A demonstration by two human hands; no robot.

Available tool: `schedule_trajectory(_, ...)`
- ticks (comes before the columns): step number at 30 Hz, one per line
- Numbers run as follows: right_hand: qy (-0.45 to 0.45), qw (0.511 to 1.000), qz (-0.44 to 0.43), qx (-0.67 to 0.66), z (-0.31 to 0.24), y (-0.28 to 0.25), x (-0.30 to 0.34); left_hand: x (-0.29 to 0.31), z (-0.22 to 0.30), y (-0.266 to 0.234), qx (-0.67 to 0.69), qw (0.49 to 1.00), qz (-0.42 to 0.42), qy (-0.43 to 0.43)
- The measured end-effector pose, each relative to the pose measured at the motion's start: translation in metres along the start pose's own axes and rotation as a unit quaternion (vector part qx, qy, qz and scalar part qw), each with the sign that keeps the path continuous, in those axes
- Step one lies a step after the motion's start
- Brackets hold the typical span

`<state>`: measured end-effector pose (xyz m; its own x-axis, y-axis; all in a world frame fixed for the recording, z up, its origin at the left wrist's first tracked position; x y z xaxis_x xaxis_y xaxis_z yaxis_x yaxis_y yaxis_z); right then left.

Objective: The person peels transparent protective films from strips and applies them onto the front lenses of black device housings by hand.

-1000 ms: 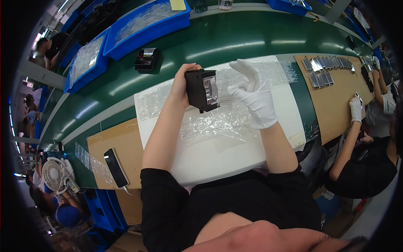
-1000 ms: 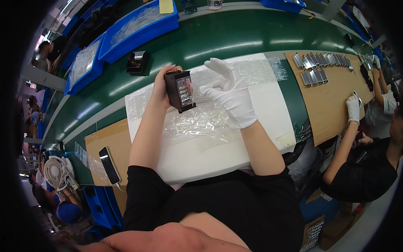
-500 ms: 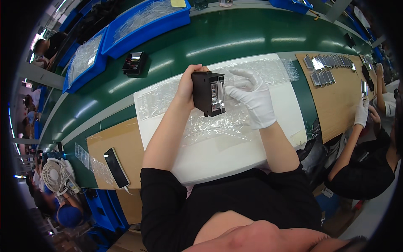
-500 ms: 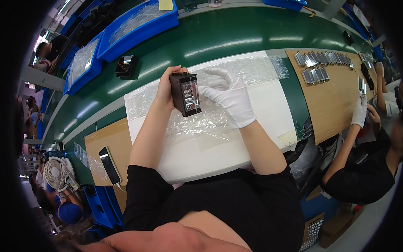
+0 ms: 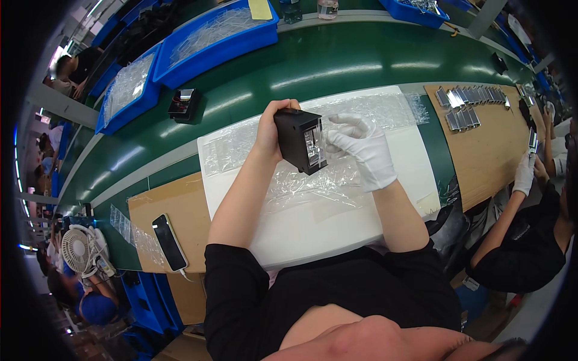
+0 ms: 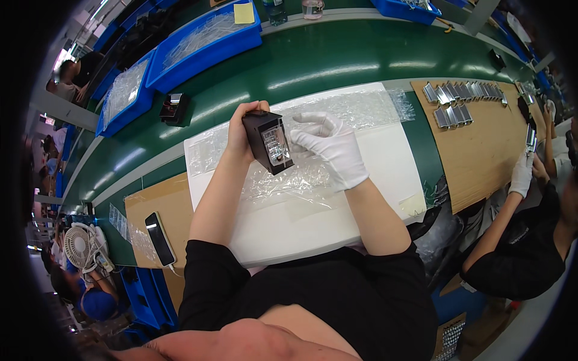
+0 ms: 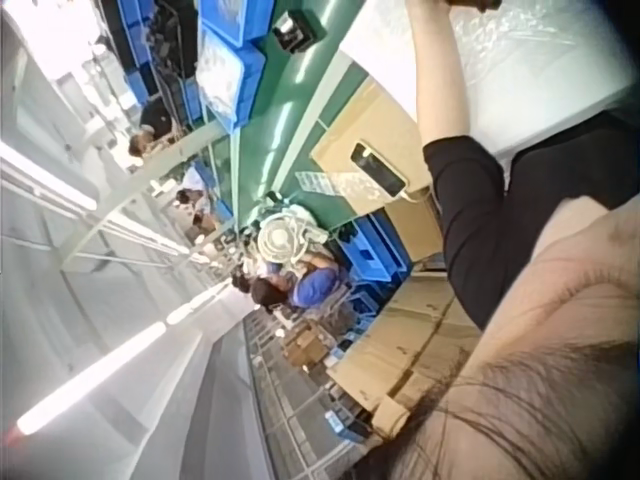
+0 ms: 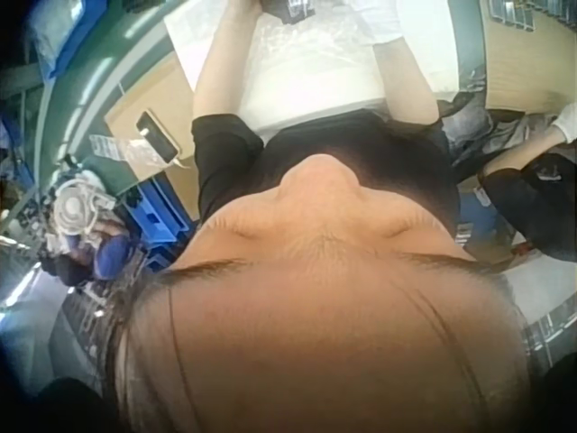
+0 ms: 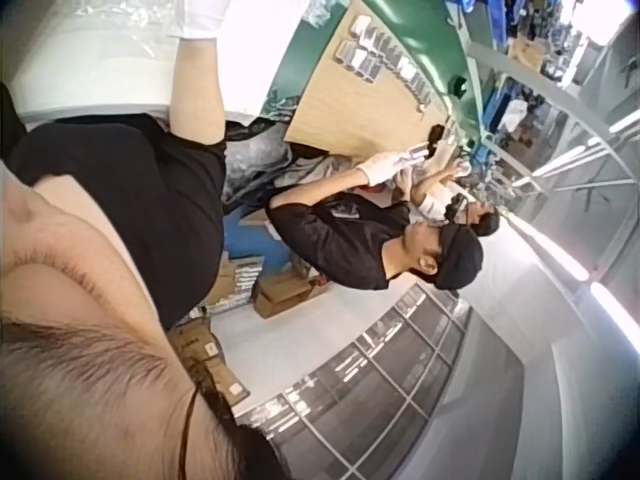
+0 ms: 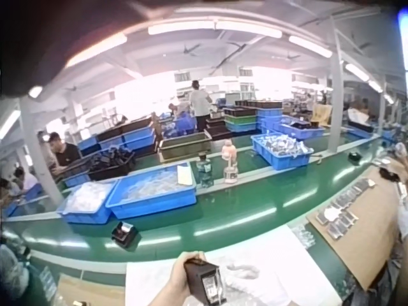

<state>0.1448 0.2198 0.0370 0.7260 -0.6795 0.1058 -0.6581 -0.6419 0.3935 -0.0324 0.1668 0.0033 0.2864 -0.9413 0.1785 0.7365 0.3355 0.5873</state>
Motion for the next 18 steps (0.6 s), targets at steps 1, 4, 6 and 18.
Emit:
schedule_trajectory(1,-0.004,1.0,0.0,-0.003,-0.001,0.0,0.0,0.0,0.001,0.0,0.005,1.0,-0.007,0.007)
schedule_trajectory(4,-0.007,1.0,-0.001,-0.002,-0.002,-0.001,0.002,0.0,-0.001,0.0,0.011,1.0,-0.023,0.017)
schedule_trajectory(6,-0.009,1.0,-0.001,-0.001,-0.002,-0.002,0.002,-0.001,0.0,-0.001,0.017,0.999,-0.038,0.023)
schedule_trajectory(18,-0.04,0.999,0.014,0.003,-0.008,-0.008,-0.001,-0.001,-0.003,0.001,0.023,1.0,-0.002,-0.022)
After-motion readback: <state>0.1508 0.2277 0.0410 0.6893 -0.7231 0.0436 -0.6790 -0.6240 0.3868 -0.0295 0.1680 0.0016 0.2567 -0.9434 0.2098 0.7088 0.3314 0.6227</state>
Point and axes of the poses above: each hand's wrist, its own x-axis away from the middle knuckle, its own y-axis out of the palm, z = x × y, the point moved 6 cm from there along -x, towards the middle knuckle, and after that the axes turned 3 degrees about -z, right-handed, at the moved point
